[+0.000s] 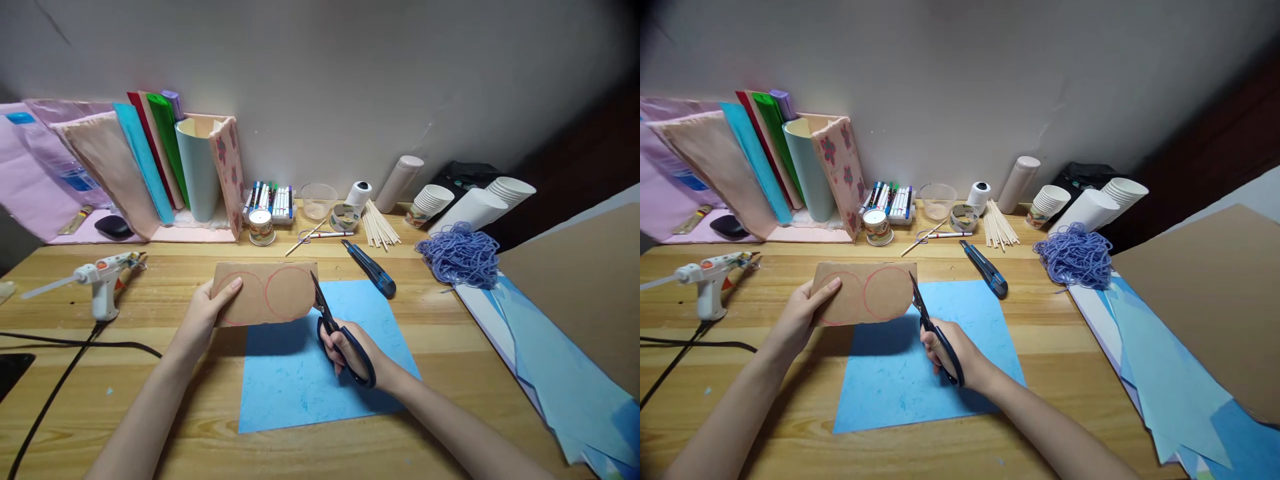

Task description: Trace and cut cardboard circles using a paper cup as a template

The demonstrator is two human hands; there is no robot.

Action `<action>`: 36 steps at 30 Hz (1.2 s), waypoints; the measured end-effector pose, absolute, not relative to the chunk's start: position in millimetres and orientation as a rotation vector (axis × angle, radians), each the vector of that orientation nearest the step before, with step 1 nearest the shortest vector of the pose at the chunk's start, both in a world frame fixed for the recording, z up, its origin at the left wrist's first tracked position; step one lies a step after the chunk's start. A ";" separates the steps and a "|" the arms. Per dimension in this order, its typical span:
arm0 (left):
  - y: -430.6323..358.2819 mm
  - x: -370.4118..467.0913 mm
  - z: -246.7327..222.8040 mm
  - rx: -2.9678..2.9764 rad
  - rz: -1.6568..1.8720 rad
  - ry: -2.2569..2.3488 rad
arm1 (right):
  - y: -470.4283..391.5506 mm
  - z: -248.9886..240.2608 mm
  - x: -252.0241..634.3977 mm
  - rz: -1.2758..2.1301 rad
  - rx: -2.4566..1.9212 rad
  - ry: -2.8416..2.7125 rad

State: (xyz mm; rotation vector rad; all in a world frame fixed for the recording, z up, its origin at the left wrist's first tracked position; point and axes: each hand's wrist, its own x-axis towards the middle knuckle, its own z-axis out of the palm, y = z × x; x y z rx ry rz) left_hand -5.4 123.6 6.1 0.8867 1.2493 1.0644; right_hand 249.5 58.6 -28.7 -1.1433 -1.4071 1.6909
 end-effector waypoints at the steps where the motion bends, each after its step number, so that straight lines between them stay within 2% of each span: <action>1: 123.8 -6.2 7.5 0.841 1.084 1.254 | 58.9 -27.4 249.4 1.697 -1.153 -1.400; 5: 119.0 -1.5 13.2 0.653 1.189 1.083 | 61.9 -35.5 246.1 1.748 -1.118 -1.225; 9: 101.4 24.1 8.2 0.789 1.039 0.750 | 64.0 -48.5 237.8 1.781 -1.067 -1.008; 17: 76.2 57.5 -23.0 1.039 0.890 1.057 | 46.2 -53.0 225.0 1.966 -0.966 -1.043; 25: 81.7 46.8 -13.0 0.953 0.805 1.076 | 48.5 -49.2 228.0 2.237 -0.840 -1.003; 29: 81.5 44.1 -10.3 1.027 0.685 1.065 | 50.6 -47.6 227.2 2.163 -0.911 -1.050; 36: 84.6 42.3 -13.4 0.991 0.740 1.021 | 44.2 -44.3 225.6 1.982 -1.023 -1.138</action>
